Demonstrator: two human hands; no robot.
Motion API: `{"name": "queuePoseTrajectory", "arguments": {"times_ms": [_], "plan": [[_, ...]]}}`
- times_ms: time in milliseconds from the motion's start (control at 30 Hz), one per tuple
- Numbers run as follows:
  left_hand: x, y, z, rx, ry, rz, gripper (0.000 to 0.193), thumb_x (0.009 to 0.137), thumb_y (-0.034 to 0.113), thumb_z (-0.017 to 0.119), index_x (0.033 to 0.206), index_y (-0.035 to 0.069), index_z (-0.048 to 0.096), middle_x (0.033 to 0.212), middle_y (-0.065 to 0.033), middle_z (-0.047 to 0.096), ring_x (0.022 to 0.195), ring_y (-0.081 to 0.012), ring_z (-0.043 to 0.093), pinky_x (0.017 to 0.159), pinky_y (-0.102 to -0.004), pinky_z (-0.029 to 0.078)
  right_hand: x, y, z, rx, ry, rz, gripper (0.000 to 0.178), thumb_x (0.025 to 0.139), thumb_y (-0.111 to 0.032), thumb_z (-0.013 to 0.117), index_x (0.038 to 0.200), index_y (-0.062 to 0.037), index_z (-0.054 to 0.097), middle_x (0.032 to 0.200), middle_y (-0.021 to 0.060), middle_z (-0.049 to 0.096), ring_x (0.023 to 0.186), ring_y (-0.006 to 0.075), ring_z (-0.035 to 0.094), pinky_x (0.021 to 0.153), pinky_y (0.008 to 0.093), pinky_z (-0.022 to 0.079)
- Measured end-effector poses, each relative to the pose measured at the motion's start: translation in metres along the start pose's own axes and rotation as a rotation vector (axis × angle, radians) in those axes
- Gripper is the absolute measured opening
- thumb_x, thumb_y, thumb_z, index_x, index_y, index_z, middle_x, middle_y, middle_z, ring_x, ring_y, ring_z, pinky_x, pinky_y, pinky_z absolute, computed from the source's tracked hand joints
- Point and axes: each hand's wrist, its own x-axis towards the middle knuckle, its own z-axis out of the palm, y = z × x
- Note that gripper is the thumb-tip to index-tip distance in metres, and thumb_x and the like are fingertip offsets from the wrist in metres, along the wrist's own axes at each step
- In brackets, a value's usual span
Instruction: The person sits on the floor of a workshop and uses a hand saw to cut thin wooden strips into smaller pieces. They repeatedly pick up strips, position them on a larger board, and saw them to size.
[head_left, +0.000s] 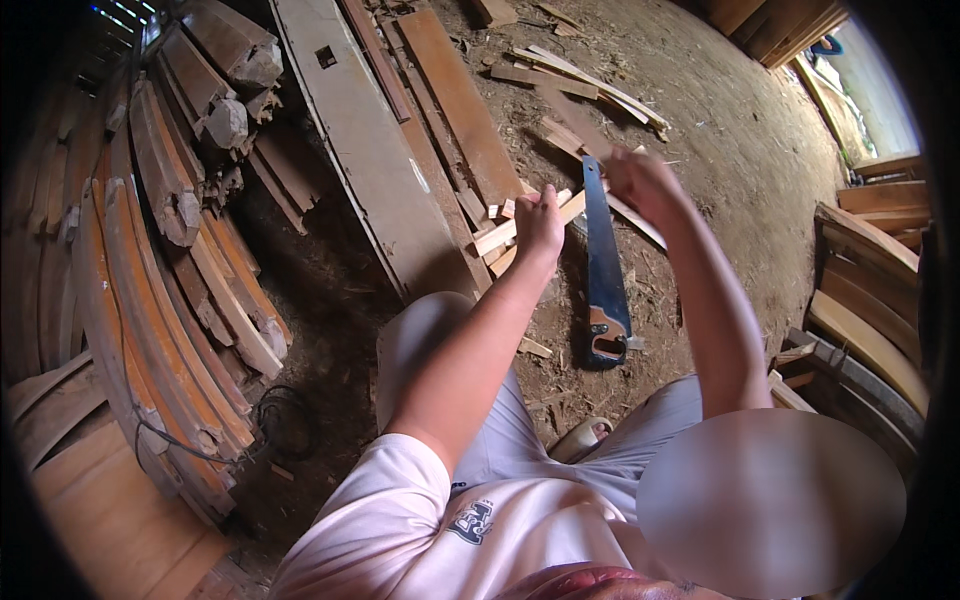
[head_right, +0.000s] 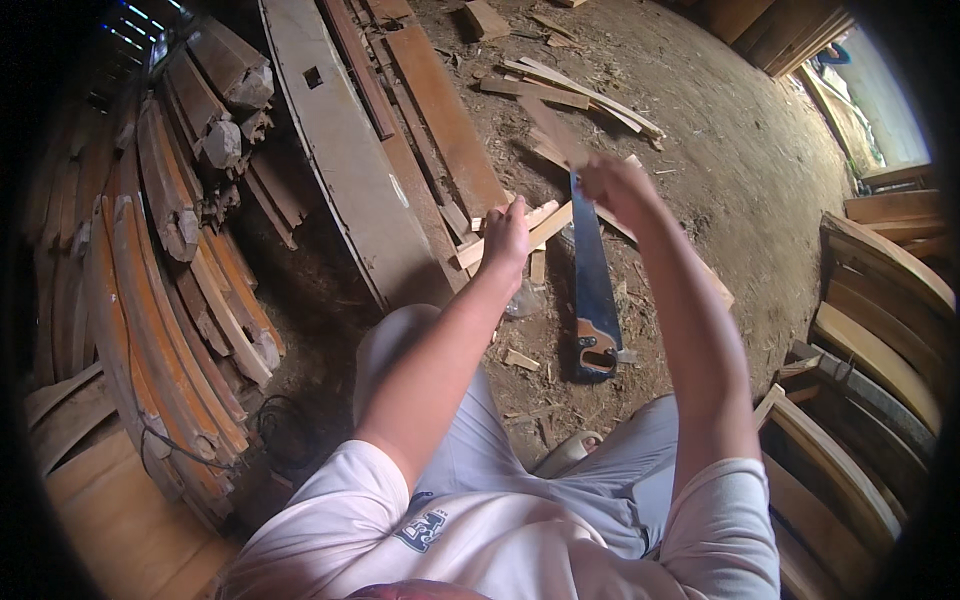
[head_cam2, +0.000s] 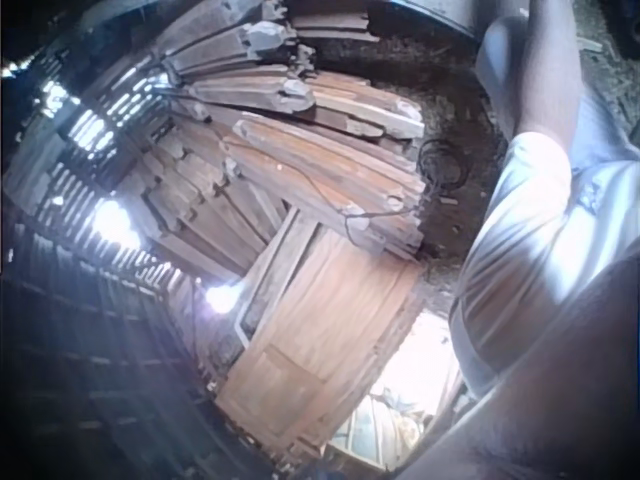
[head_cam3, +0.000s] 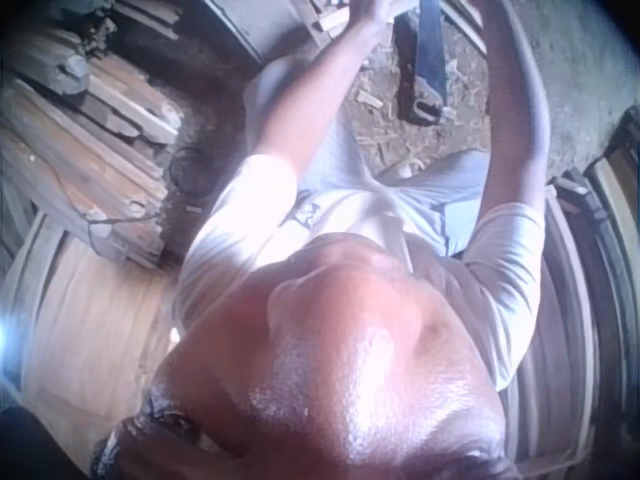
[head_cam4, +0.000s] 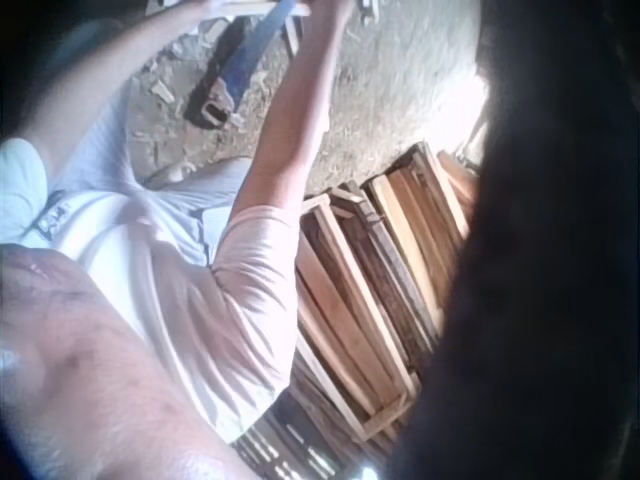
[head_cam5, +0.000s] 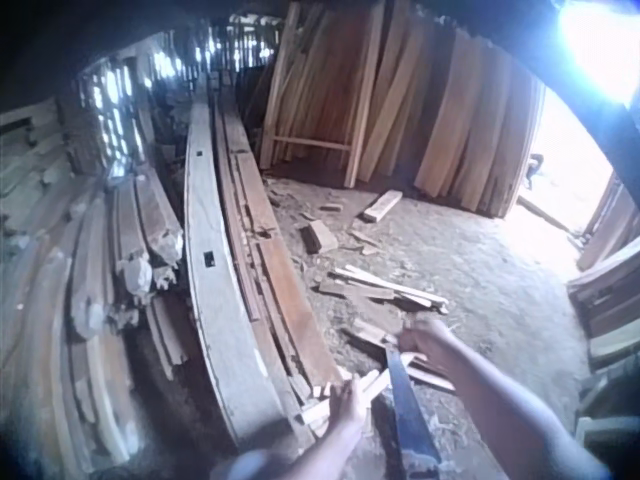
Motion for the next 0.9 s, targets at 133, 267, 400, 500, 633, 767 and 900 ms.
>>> {"name": "queuePoseTrajectory", "arguments": {"times_ms": [133,267,400,500,633,767,900], "plan": [[0.003,0.001,0.0,0.079,-0.092,-0.121,0.061,0.1,0.045,0.052,0.12,-0.013,0.052,0.125,-0.0344,0.058,0.119,-0.0398,0.059,0.103,-0.0451,0.044,0.055,-0.075,-0.004,-0.809,0.553,-0.083,0.059,0.096,-0.041,0.067,0.132,0.003,0.051,0.112,0.0243,0.067,0.099,0.0359,0.07,0.082,0.0436,0.059],[0.005,-0.003,-0.001,0.156,-0.165,-0.141,0.061,0.097,0.044,0.056,0.124,-0.01,0.058,0.122,-0.0256,0.064,0.115,-0.0324,0.06,0.101,-0.0388,0.044,0.053,-0.06,-0.023,-0.941,0.861,-0.169,0.057,0.093,-0.032,0.063,0.136,0.0011,0.047,0.139,0.0312,0.053,0.125,0.0461,0.059,0.103,0.0516,0.051],[0.006,-0.01,0.0,0.023,-0.225,-0.036,0.037,0.099,0.03,0.059,0.099,-0.007,0.057,0.085,-0.0096,0.063,0.078,-0.017,0.057,0.072,-0.0352,0.049,0.023,0.017,-0.041,-1.175,0.6,-0.02,0.046,0.091,-0.024,0.057,0.13,0.0016,0.057,0.13,0.0325,0.06,0.119,0.0444,0.063,0.101,0.0486,0.052],[-0.003,-0.014,0.013,-0.025,-0.3,-0.077,0.033,0.099,0.03,0.06,0.095,-0.002,0.057,0.083,-0.0063,0.058,0.076,-0.0153,0.053,0.072,-0.0334,0.048,0.008,0.121,-0.1,-1.354,0.295,0.229,0.04,0.091,-0.026,0.06,0.119,0.0014,0.069,0.113,0.0312,0.07,0.109,0.042,0.069,0.095,0.0456,0.055],[0.001,-0.023,0.01,0.082,-0.292,-0.059,0.036,0.098,0.029,0.06,0.109,-0.005,0.059,0.098,-0.0148,0.066,0.092,-0.0214,0.061,0.086,-0.0345,0.05,-0.034,0.212,-0.078,-1.084,0.368,0.341,0.064,0.09,-0.047,0.072,0.126,0.0042,0.063,0.124,0.0292,0.067,0.118,0.0416,0.065,0.097,0.0451,0.053],[-0.002,0.007,-0.001,0.139,-0.159,-0.151,0.035,0.097,0.015,0.047,0.125,-0.003,0.058,0.128,-0.0216,0.061,0.121,-0.0287,0.057,0.109,-0.0397,0.043,-0.063,0.24,-0.035,-1.029,0.548,0.158,0.093,0.078,-0.057,0.081,0.142,0.0007,0.048,0.135,0.0256,0.057,0.125,0.0412,0.057,0.104,0.0482,0.048],[0.037,-0.01,-0.031,-0.108,0.083,-0.051,0.033,0.095,0.016,0.056,0.123,0.002,0.064,0.131,-0.0183,0.061,0.125,-0.0257,0.054,0.111,-0.0388,0.037,-0.07,0.221,0.0,-1.045,0.589,0.045,0.106,0.069,-0.06,0.086,0.146,-0.0014,0.043,0.133,0.0221,0.057,0.124,0.0384,0.056,0.103,0.0473,0.049]]}}
